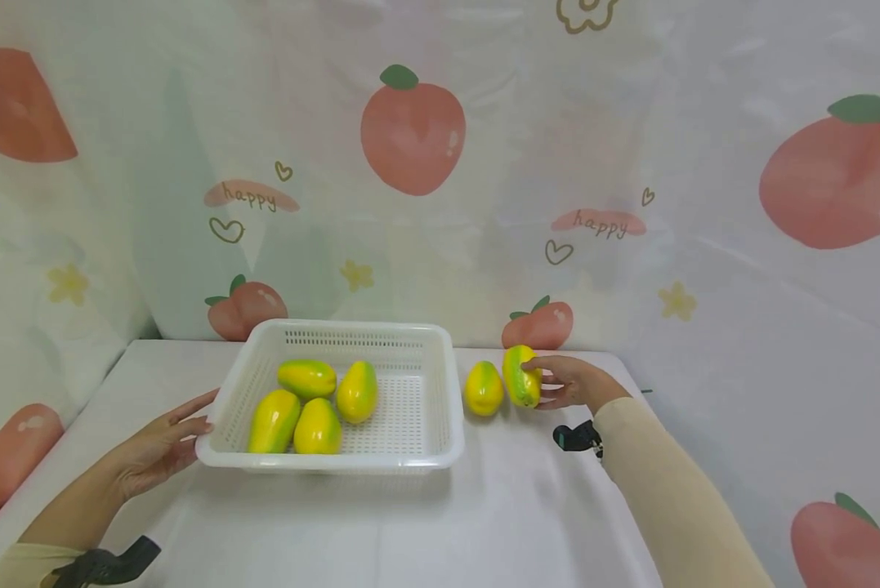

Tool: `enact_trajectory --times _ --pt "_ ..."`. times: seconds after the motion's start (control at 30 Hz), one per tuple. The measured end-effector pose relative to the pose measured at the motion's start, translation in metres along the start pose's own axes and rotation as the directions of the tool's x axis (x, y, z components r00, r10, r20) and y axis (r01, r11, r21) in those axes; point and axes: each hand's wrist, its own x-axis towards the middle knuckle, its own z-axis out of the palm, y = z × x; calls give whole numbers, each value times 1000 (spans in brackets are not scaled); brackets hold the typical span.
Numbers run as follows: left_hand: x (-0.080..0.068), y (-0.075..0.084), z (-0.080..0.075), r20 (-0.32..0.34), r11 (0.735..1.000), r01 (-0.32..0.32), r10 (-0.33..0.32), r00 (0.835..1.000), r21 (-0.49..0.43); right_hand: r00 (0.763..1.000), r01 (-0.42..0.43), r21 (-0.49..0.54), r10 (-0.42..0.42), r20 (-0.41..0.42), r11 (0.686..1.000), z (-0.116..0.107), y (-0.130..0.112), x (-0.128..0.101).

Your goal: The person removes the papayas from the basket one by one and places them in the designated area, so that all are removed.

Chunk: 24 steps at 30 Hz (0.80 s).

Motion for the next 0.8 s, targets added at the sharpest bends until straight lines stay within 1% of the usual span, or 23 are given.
enact_trajectory --times 0.2,0.3,0.8 --pt "1 0 -1 -3 1000 -6 6 1000 7 1000 -22 2 22 -19 1000 -1 3 6" --pt "2 0 -1 13 1000 -13 13 1000 8 999 -28 7 28 -29 1000 -3 5 7" --pt "2 0 0 -10 1000 2 -2 1000 3 998 -45 1 45 -36 999 -5 19 22"
